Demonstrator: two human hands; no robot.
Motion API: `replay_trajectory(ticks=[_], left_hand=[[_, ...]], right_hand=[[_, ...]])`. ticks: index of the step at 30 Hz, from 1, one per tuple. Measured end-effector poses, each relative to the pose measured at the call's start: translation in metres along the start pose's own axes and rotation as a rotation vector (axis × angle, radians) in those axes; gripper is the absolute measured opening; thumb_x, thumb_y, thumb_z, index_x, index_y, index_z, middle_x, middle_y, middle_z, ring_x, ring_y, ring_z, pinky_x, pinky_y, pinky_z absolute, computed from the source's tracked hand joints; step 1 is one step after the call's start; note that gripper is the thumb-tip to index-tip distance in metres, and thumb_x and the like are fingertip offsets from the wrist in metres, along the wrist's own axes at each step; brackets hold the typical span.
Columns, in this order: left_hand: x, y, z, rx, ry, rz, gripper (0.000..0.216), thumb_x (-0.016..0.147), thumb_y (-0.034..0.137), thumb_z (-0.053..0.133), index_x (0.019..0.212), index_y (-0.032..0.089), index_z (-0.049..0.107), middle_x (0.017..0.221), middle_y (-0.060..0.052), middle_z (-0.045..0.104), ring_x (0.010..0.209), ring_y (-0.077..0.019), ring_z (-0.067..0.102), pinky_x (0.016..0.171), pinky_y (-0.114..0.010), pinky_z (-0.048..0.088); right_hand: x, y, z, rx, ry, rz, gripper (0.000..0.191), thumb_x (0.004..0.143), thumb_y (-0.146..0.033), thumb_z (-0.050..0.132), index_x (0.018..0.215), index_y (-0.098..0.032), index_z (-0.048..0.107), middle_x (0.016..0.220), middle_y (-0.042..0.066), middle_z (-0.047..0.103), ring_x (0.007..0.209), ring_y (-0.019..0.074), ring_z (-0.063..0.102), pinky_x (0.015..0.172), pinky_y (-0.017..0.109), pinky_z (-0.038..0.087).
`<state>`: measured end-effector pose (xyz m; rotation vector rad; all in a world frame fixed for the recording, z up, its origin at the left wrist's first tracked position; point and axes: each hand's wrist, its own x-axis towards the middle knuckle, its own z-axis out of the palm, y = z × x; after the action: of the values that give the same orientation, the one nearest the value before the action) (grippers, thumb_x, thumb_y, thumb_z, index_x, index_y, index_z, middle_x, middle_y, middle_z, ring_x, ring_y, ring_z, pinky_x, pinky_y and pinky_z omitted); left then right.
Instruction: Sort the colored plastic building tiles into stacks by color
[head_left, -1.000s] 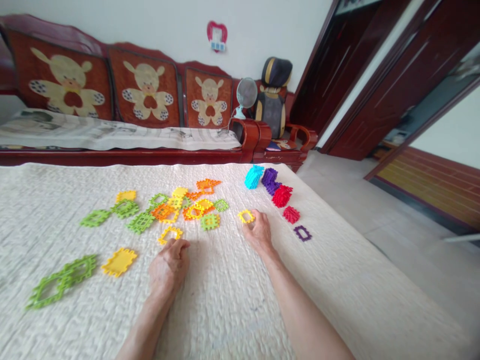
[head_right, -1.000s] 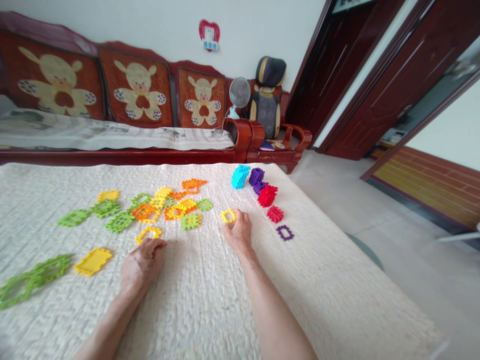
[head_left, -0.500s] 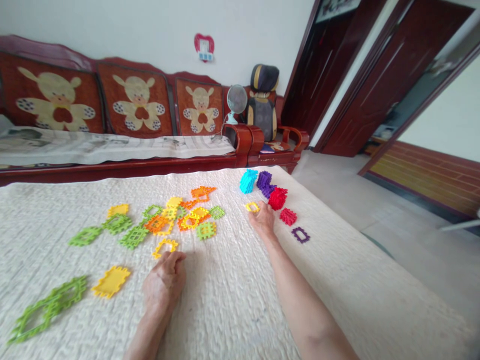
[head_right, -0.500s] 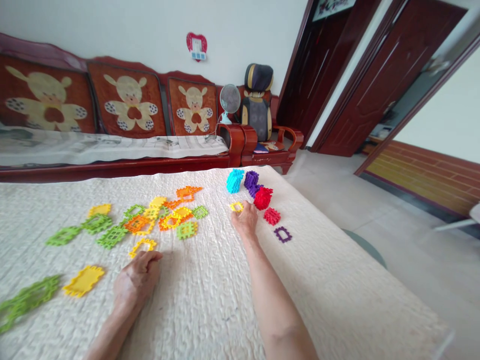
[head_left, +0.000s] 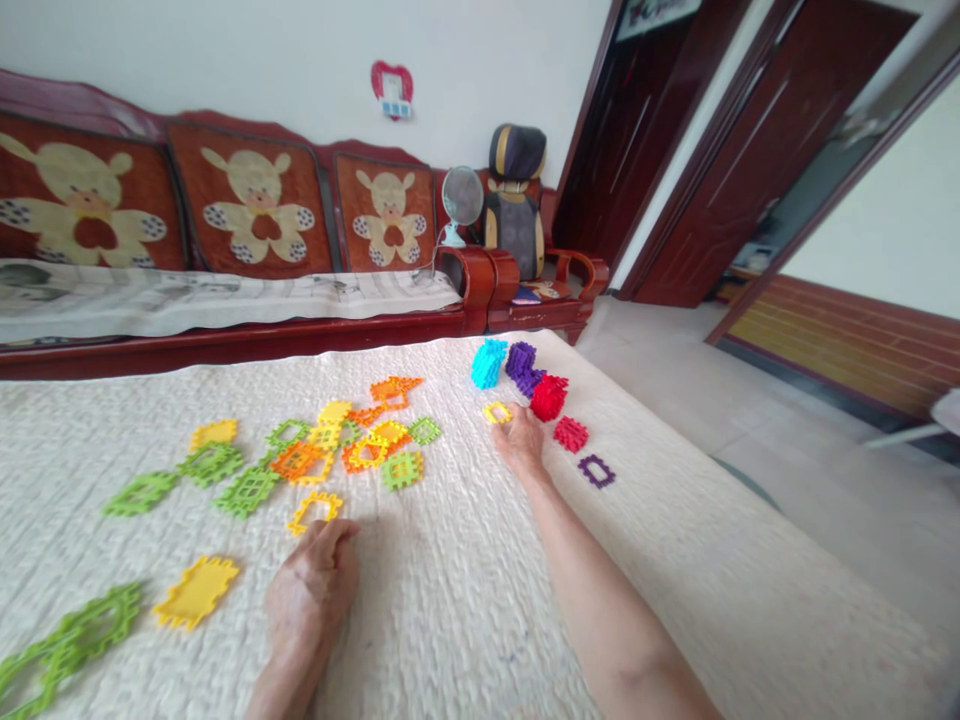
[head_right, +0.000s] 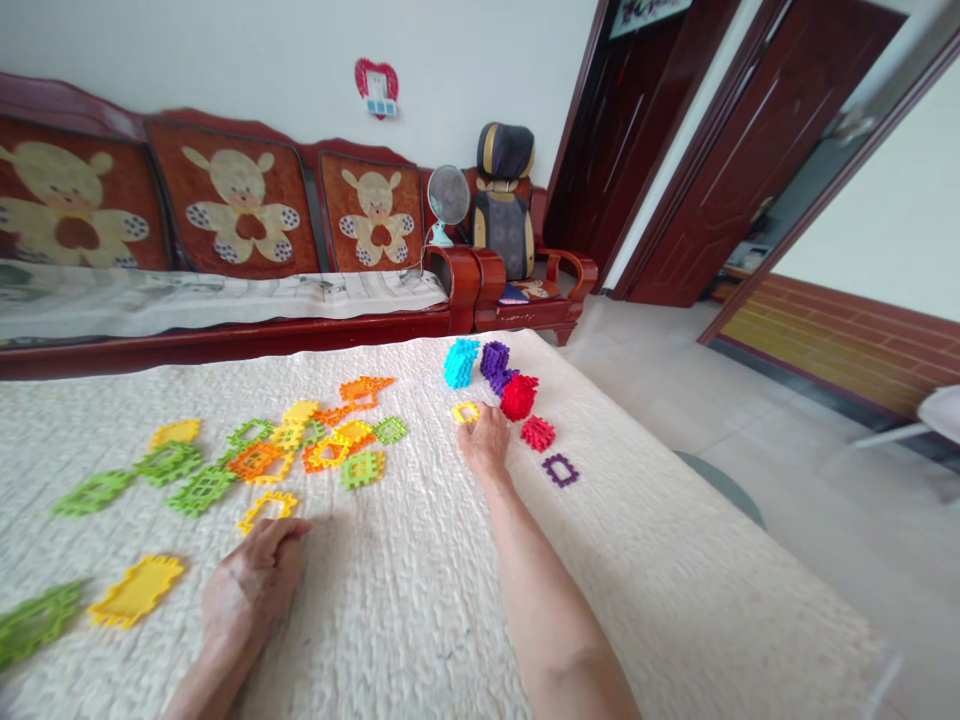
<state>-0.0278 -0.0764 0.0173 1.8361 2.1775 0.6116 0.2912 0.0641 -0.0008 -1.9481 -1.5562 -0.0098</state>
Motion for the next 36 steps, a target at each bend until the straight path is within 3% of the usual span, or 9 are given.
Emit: replay_trajectory(ticks=[14, 27, 29, 32, 36], left_hand=[[-0.001, -0.001, 0.001, -0.010, 0.024, 0.013, 0.026, 0.092, 0.014, 0.051, 0.096, 0.024, 0.074, 0.103, 0.000, 0.074, 0.082, -0.0155, 0.068, 0.063, -0.025, 0.041], [-0.001, 0.003, 0.002, -0.050, 0.046, 0.023, 0.029, 0.090, 0.011, 0.047, 0.093, 0.023, 0.074, 0.095, -0.001, 0.073, 0.080, -0.0138, 0.065, 0.066, -0.024, 0.041], [-0.002, 0.003, 0.002, -0.049, 0.043, 0.019, 0.030, 0.090, 0.012, 0.047, 0.092, 0.023, 0.074, 0.094, -0.001, 0.073, 0.080, -0.0147, 0.066, 0.066, -0.025, 0.041], [-0.001, 0.003, 0.003, -0.066, 0.048, 0.003, 0.030, 0.089, 0.012, 0.046, 0.091, 0.023, 0.074, 0.092, -0.002, 0.073, 0.080, -0.0155, 0.066, 0.067, -0.025, 0.042], [0.001, 0.002, 0.004, -0.114, 0.073, -0.003, 0.031, 0.086, 0.010, 0.046, 0.089, 0.021, 0.074, 0.090, -0.002, 0.073, 0.081, -0.0159, 0.066, 0.071, -0.025, 0.044]], right_hand=[[-0.001, -0.012, -0.011, -0.101, -0.079, 0.088, 0.048, 0.083, -0.031, 0.060, 0.128, -0.014, 0.058, 0.115, 0.014, 0.062, 0.115, 0.0295, 0.056, 0.098, 0.038, 0.042], [-0.003, -0.009, -0.006, -0.059, -0.025, 0.036, 0.047, 0.081, -0.036, 0.060, 0.122, -0.014, 0.062, 0.107, 0.015, 0.060, 0.108, 0.0328, 0.058, 0.097, 0.046, 0.046], [-0.002, -0.007, -0.003, 0.007, 0.061, -0.020, 0.049, 0.077, -0.036, 0.061, 0.121, -0.013, 0.061, 0.112, 0.016, 0.059, 0.111, 0.0335, 0.057, 0.099, 0.048, 0.047], [-0.001, -0.009, 0.002, 0.170, 0.171, -0.232, 0.044, 0.078, -0.031, 0.058, 0.120, -0.015, 0.060, 0.118, 0.016, 0.059, 0.116, 0.0314, 0.056, 0.103, 0.049, 0.046], [-0.008, -0.028, 0.009, 0.373, 0.075, -0.524, 0.034, 0.082, -0.020, 0.050, 0.113, -0.020, 0.064, 0.111, 0.011, 0.066, 0.110, 0.0255, 0.062, 0.101, 0.045, 0.050]])
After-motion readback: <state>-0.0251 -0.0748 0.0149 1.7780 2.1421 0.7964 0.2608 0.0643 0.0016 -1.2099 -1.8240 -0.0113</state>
